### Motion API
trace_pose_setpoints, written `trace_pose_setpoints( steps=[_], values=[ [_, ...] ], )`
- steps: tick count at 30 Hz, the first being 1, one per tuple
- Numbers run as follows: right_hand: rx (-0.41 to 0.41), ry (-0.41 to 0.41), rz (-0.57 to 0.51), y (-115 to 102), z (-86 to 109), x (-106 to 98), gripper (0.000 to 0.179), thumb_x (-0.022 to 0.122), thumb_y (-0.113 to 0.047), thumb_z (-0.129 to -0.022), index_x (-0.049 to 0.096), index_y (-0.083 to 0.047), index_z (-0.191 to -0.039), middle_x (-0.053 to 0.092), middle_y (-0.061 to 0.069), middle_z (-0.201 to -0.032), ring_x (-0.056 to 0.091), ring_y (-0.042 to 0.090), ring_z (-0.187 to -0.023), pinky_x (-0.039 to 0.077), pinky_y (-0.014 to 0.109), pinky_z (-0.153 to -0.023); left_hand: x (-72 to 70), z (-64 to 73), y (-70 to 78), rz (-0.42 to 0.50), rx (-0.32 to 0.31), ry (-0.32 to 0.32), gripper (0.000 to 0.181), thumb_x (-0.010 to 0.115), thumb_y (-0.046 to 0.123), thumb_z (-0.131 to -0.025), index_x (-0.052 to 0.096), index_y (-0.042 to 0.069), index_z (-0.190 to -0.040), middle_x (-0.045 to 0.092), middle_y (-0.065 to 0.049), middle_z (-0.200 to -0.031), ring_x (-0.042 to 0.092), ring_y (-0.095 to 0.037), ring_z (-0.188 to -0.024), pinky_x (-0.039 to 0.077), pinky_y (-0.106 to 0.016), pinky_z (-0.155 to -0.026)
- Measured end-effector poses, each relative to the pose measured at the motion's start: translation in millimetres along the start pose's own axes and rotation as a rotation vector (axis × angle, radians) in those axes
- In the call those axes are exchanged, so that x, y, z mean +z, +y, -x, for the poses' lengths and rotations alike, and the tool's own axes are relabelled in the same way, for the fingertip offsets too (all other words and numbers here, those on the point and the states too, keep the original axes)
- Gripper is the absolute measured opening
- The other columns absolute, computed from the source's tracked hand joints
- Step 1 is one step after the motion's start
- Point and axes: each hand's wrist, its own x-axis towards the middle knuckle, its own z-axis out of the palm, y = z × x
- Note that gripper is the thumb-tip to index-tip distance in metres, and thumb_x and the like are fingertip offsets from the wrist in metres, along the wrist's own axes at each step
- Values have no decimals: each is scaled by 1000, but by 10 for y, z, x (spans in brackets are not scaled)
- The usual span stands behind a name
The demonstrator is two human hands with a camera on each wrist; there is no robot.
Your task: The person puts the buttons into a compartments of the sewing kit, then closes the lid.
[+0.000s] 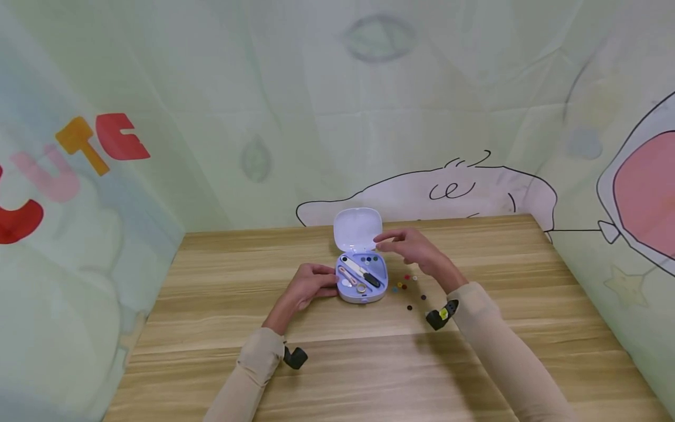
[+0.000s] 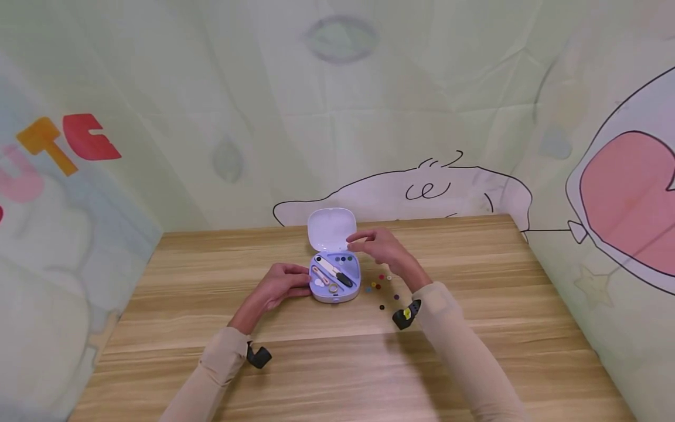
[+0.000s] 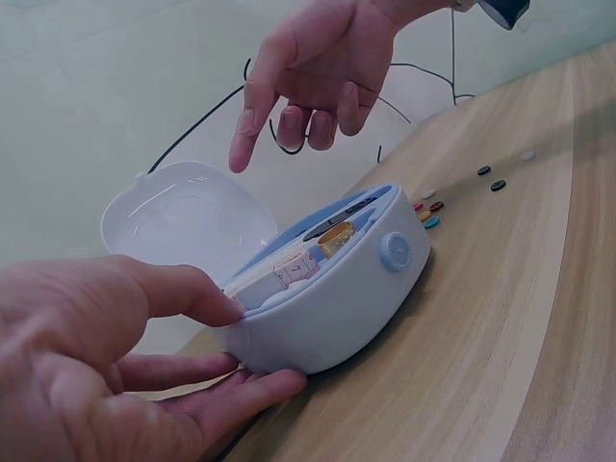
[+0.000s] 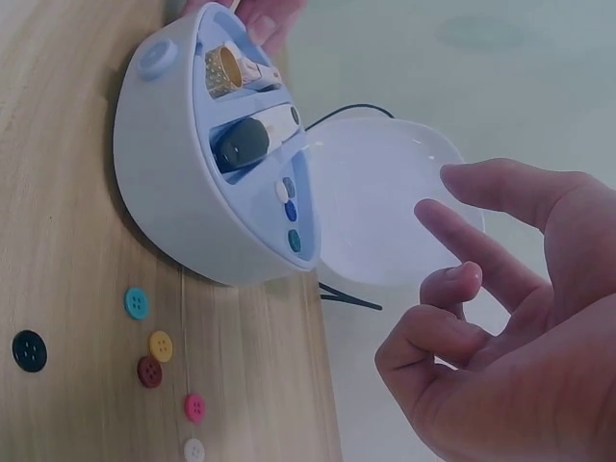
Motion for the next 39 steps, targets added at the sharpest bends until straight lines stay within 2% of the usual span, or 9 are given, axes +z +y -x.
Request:
trace_pose_setpoints(
  steps=[8, 11, 14, 16, 20, 24, 31, 37, 39],
  values=[
    [-23, 3, 4, 23, 48, -68, 39, 73, -32, -99, 71, -12, -132, 59, 11, -138, 50, 42, -127, 48, 65, -100, 1, -2, -12, 2, 13, -3, 32, 65, -9, -97, 56, -19, -125, 64, -27, -113, 71, -26, -88, 64, -41, -88],
    [-29, 13, 7, 49, 63, -102, 36, 73, -30, -98, 72, -13, -130, 59, 12, -134, 49, 42, -123, 52, 53, -89, 3, -4, -17, 0, 15, -1, 32, 66, -8, -97, 56, -19, -125, 64, -27, -113, 71, -25, -88, 64, -41, -87],
    [-34, 23, 17, 89, 75, -139, 37, 74, -30, -98, 72, -14, -131, 58, 14, -129, 48, 42, -119, 49, 42, -79, 4, -5, -19, -1, 14, 1, 32, 66, -8, -97, 56, -19, -126, 64, -27, -113, 71, -25, -88, 64, -41, -87],
    [-34, 30, 23, 114, 85, -163, 36, 74, -29, -98, 72, -14, -131, 59, 14, -127, 48, 42, -116, 48, 42, -78, 5, -4, -20, 0, 14, 0, 32, 66, -8, -97, 56, -19, -126, 64, -27, -113, 71, -25, -88, 64, -41, -88],
    [-26, 34, 43, 157, 95, -202, 39, 73, -28, -99, 70, -12, -134, 59, 14, -131, 49, 42, -117, 51, 55, -89, 3, 1, -19, 3, 14, -1, 33, 66, -8, -97, 56, -19, -126, 64, -27, -114, 71, -26, -88, 64, -41, -88],
    [-16, 37, 59, 198, 104, -233, 43, 73, -28, -98, 67, -9, -136, 59, 15, -130, 50, 42, -118, 51, 58, -92, 4, -4, -18, 5, 12, -1, 32, 66, -8, -97, 56, -19, -126, 63, -27, -114, 71, -26, -89, 64, -42, -88],
    [-23, 41, 68, 287, 119, -285, 43, 74, -26, -98, 67, -7, -135, 61, 16, -121, 52, 41, -107, 49, 40, -75, 10, -13, -20, 9, 11, 5, 32, 66, -8, -96, 56, -19, -125, 63, -25, -113, 71, -26, -89, 64, -42, -88],
    [-12, 56, 99, 395, 148, -334, 43, 76, -27, -96, 68, -7, -134, 61, 14, -113, 52, 39, -104, 49, 37, -72, 9, -16, -21, 7, 11, 5, 32, 66, -8, -97, 56, -19, -125, 63, -26, -114, 71, -26, -90, 64, -42, -88],
    [-8, 63, 103, 438, 154, -349, 42, 77, -26, -96, 70, -7, -133, 60, 12, -106, 52, 36, -99, 46, 33, -67, 7, -16, -26, 7, 11, 5, 32, 66, -8, -97, 56, -19, -125, 64, -26, -114, 71, -26, -90, 64, -43, -88]
  ],
)
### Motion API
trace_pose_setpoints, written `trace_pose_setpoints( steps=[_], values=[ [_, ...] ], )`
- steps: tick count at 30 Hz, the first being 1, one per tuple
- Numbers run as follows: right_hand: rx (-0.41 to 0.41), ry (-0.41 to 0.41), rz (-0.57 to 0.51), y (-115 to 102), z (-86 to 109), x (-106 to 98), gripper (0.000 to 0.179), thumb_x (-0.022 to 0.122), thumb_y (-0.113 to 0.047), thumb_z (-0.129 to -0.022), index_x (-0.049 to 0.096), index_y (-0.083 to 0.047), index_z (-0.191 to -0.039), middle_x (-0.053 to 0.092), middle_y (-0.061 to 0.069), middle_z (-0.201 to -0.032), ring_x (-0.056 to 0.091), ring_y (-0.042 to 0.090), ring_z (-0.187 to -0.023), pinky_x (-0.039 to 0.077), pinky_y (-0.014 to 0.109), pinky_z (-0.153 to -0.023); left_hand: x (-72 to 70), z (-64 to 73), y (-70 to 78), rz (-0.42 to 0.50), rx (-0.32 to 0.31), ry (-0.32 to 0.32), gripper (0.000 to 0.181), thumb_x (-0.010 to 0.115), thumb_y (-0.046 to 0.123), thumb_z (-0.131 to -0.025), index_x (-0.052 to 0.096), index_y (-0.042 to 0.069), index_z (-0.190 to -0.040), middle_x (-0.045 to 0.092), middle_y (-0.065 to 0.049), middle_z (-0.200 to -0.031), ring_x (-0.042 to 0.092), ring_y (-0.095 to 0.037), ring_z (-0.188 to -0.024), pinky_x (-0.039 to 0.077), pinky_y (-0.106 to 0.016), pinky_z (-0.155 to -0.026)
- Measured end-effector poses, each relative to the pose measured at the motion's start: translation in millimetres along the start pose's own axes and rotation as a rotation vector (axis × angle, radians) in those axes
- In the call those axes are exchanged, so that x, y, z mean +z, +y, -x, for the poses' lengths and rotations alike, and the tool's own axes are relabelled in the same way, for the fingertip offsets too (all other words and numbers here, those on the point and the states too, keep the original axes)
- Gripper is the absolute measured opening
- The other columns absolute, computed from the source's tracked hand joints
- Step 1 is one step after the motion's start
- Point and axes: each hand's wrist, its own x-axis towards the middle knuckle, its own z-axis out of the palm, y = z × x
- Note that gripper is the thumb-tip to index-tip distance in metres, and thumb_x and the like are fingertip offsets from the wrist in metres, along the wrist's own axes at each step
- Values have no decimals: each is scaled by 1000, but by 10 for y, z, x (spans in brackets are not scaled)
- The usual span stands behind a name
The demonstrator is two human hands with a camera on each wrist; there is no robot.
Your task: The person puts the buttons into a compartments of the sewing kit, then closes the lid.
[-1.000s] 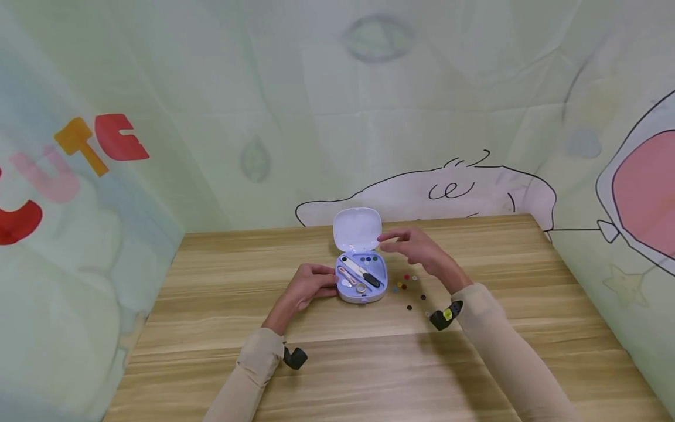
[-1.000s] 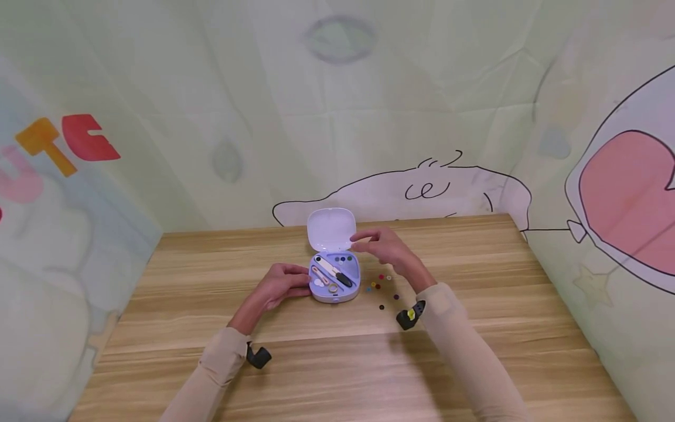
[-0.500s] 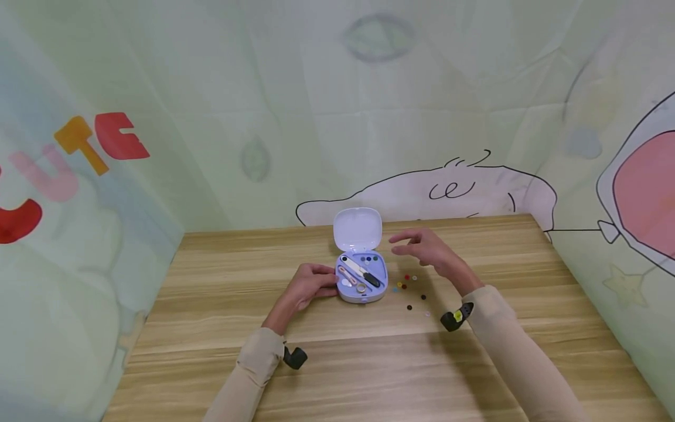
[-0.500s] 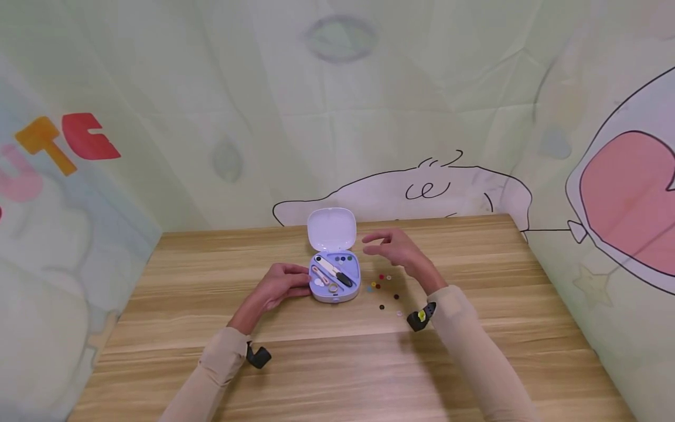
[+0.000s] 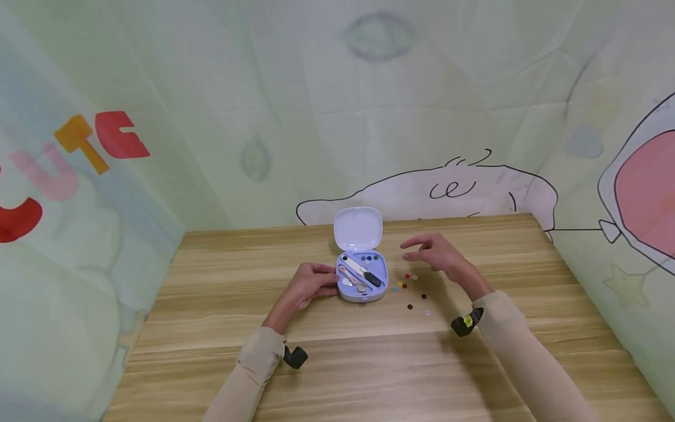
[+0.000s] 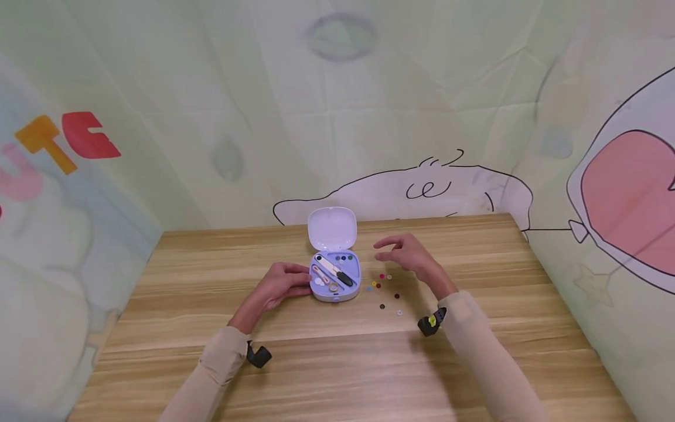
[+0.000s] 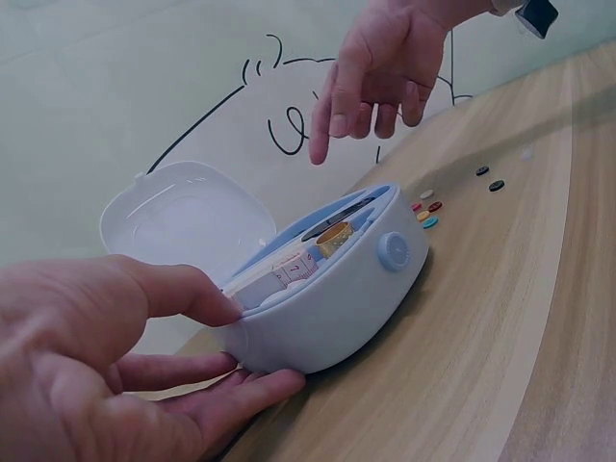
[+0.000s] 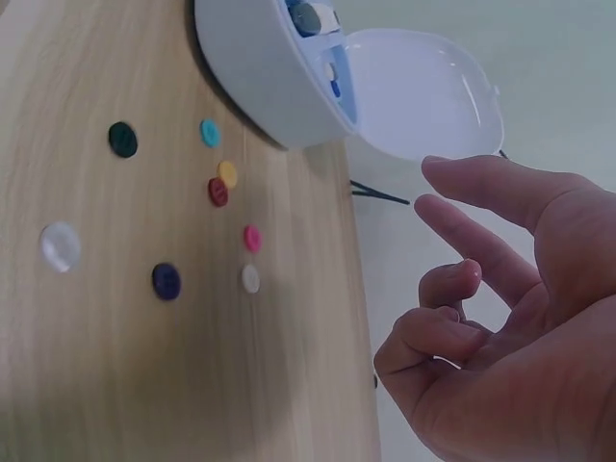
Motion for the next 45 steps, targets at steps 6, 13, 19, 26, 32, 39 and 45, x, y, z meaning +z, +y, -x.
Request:
trace_pose_setpoints(
  steps=[6, 13, 19, 26, 32, 39, 45],
  values=[
    [1, 5, 2, 113, 20, -24, 41, 78, -24, -94, 71, -6, -130, 55, 7, -93, 46, 23, -76, 35, 25, -54, -2, 7, 3, 1, -4, 2, 32, 66, -8, -97, 56, -19, -126, 64, -26, -114, 71, -26, -90, 64, -42, -88],
    [14, 13, 47, 195, 54, -17, 38, 78, -23, -94, 73, -7, -128, 55, 9, -96, 47, 25, -89, 40, 32, -69, -4, 1, 10, 4, -5, 0, 33, 66, -7, -97, 56, -19, -126, 63, -28, -116, 70, -26, -91, 64, -41, -88],
    [5, 24, 65, 322, 85, 6, 33, 78, -19, -93, 75, -6, -124, 53, 6, -84, 48, 24, -81, 40, 32, -68, -11, -7, 5, -3, -11, -3, 33, 66, -6, -98, 56, -18, -127, 63, -27, -118, 70, -26, -92, 63, -42, -89],
    [29, 47, 137, 419, 109, 60, 26, 80, -18, -90, 79, -10, -115, 60, 6, -89, 50, 22, -81, 43, 30, -67, -10, 11, 5, -2, -5, 0, 33, 66, -7, -97, 56, -18, -127, 63, -27, -117, 70, -26, -92, 63, -43, -89],
    [35, 56, 188, 447, 102, 119, 20, 79, -17, -91, 80, -10, -110, 67, 8, -101, 55, 24, -87, 47, 31, -70, -7, 14, 13, 5, -12, 12, 32, 66, -8, -97, 57, -17, -126, 63, -27, -116, 71, -26, -91, 64, -40, -87],
    [26, 76, 196, 469, 85, 152, 15, 80, -13, -91, 81, -9, -105, 72, 7, -102, 58, 22, -84, 49, 29, -69, -7, 5, 10, 8, -8, 9, 31, 66, -8, -97, 58, -18, -125, 64, -26, -114, 71, -27, -91, 65, -40, -86],
    [26, 92, 186, 474, 85, 167, 10, 79, -13, -92, 81, -9, -100, 72, 6, -96, 60, 23, -82, 51, 30, -68, -7, -2, -2, 12, -6, 5, 33, 66, -8, -96, 56, -19, -126, 64, -26, -114, 70, -26, -91, 64, -41, -88]
  ],
)
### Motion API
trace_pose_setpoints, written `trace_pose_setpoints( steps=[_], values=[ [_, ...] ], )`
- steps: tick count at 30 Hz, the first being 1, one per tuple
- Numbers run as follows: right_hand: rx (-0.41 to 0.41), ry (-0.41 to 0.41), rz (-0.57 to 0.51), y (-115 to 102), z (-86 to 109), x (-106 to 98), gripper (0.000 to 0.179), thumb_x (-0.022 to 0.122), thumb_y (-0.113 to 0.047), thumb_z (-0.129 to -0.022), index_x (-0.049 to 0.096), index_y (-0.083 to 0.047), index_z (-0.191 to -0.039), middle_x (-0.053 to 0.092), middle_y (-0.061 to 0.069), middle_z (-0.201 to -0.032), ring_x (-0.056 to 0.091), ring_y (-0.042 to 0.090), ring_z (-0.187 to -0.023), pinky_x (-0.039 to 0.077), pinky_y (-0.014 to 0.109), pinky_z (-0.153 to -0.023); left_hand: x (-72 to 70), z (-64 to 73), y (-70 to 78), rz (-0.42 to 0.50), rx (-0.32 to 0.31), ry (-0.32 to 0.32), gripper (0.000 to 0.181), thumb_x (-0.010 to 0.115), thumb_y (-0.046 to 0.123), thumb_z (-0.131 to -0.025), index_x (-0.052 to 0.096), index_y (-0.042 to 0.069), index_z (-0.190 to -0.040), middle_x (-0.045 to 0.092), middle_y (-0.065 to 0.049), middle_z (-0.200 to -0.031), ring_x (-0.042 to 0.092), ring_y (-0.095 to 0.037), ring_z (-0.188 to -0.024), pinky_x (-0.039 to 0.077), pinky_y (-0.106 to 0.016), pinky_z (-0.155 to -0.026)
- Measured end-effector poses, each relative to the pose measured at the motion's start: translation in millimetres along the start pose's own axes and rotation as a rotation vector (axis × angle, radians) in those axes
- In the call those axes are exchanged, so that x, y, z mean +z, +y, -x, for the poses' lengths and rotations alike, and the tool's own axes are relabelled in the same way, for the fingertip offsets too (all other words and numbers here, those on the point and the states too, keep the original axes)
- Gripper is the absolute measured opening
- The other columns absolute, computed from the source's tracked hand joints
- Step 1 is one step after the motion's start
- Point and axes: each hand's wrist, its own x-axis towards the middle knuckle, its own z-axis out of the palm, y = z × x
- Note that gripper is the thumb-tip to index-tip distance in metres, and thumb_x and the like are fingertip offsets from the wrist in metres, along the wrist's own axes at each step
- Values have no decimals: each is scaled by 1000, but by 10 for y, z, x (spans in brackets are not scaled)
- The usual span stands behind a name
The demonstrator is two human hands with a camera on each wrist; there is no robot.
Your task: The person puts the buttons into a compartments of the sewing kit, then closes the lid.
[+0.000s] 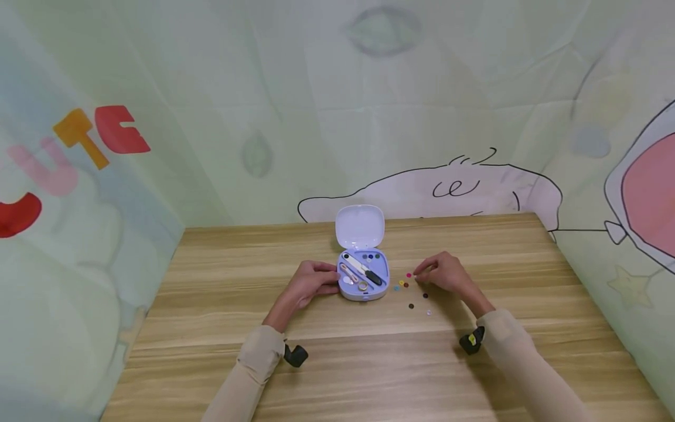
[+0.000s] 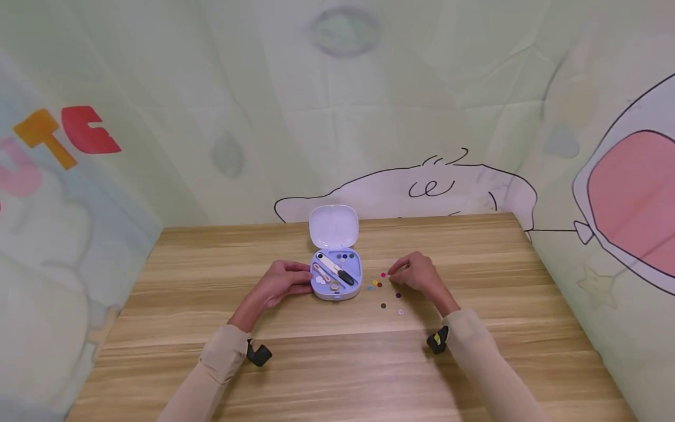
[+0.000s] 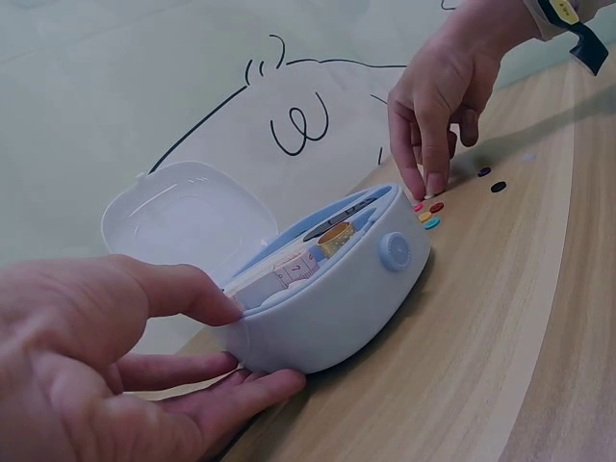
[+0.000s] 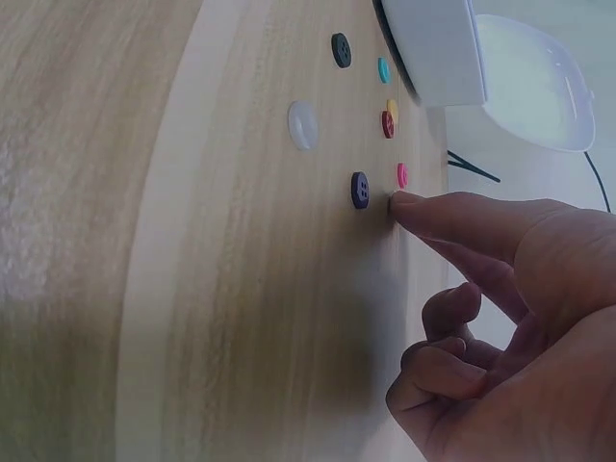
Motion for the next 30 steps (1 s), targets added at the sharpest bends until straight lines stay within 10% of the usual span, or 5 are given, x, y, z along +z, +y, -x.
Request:
trace_pose_setpoints(
  steps=[30],
  values=[
    [-27, -24, -9, -45, 28, 31, 6, 76, -12, -91, 76, -7, -90, 67, 5, -86, 56, 21, -77, 47, 29, -65, 6, 4, -7, 3, 12, -4, 32, 65, -9, -96, 56, -19, -125, 63, -26, -113, 70, -26, -89, 64, -40, -87]
  ],
)
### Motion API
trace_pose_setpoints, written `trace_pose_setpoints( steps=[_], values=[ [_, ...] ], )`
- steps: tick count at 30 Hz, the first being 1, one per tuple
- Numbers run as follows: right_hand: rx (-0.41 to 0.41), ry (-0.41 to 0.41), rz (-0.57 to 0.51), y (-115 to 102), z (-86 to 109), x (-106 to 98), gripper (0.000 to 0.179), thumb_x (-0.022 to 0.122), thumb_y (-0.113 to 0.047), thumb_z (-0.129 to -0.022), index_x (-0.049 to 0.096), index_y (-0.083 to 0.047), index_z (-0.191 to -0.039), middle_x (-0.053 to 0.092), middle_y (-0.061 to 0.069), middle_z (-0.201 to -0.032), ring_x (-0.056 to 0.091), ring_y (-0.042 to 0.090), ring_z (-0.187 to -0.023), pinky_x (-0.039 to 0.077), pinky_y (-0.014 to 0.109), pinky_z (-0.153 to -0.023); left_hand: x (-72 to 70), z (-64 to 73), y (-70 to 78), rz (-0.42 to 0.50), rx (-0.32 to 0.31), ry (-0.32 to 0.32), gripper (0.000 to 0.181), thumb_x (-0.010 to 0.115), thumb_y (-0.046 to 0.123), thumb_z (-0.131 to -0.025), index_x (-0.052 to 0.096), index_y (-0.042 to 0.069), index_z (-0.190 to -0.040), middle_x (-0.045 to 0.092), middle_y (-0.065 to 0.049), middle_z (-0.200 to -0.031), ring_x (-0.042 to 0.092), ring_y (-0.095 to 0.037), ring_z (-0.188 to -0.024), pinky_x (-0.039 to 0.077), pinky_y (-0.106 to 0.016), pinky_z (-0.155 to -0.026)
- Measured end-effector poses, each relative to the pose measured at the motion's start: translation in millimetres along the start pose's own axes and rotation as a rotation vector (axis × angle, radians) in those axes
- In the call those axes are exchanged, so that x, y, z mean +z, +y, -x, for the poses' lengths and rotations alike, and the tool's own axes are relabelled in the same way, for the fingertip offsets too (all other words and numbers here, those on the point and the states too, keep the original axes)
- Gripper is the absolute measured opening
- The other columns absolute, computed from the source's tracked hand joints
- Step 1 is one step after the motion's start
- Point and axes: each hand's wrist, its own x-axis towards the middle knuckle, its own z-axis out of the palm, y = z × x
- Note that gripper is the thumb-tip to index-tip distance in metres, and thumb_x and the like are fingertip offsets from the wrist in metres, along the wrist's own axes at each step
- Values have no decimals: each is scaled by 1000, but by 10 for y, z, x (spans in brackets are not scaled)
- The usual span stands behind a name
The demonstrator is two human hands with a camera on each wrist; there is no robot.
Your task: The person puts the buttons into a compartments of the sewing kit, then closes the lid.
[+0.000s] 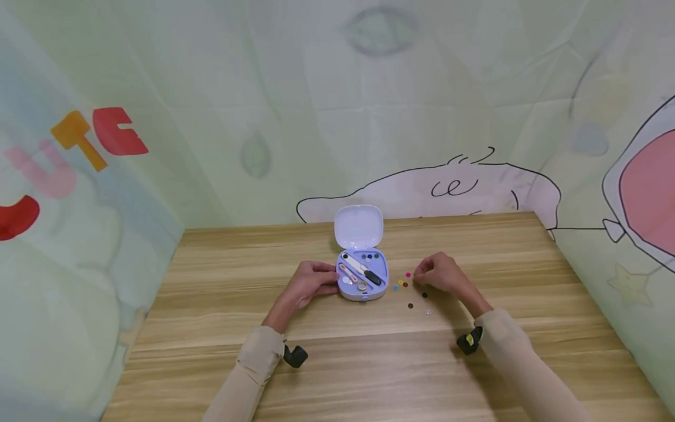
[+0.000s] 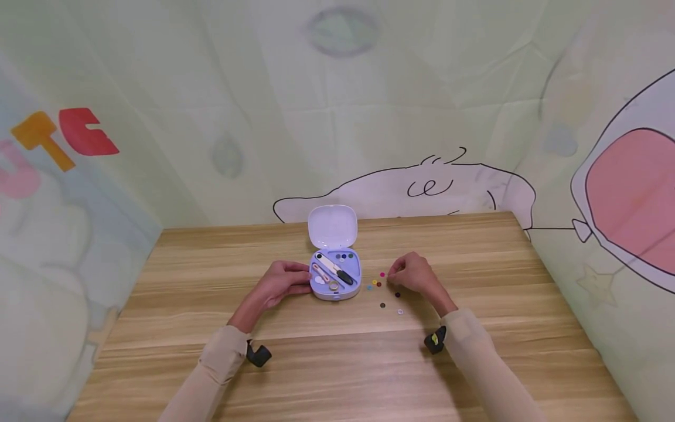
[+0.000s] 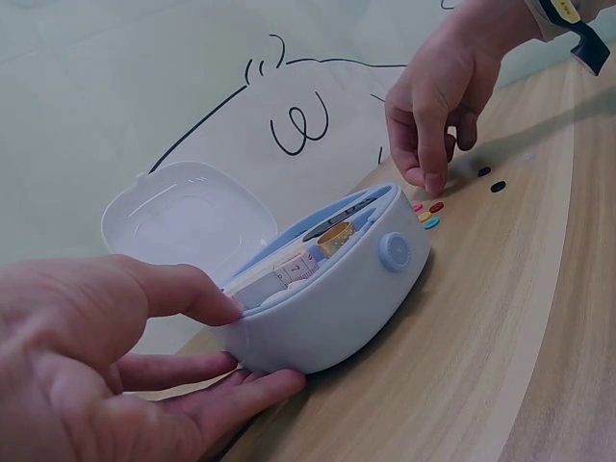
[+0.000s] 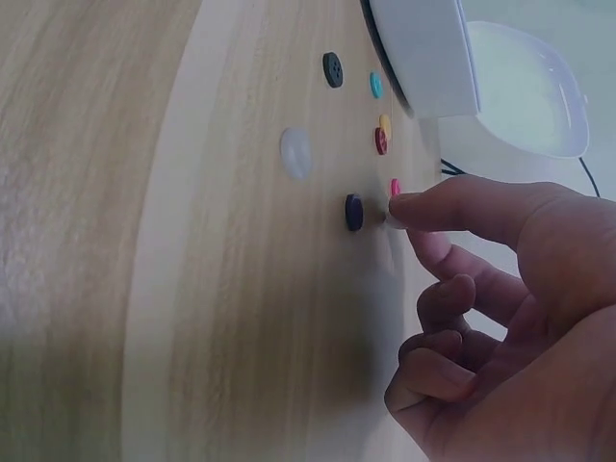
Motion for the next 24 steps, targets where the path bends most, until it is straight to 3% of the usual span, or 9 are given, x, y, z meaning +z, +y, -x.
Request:
trace_pose_setpoints(
  steps=[18, 24],
  values=[
    [-38, -69, -49, -275, -73, -77, 13, 71, -18, -97, 78, -8, -94, 70, 6, -92, 55, 24, -92, 47, 34, -79, 7, 19, 25, -3, -11, 0, 32, 66, -8, -96, 56, -19, -125, 64, -27, -115, 71, -27, -91, 64, -40, -87],
    [-30, -69, -40, -460, -105, -61, 14, 73, -22, -96, 77, -9, -94, 66, 6, -90, 54, 25, -91, 45, 34, -75, 17, 16, 32, 3, -17, 4, 32, 66, -9, -96, 57, -19, -124, 64, -27, -113, 70, -26, -90, 65, -39, -85]
  ],
)
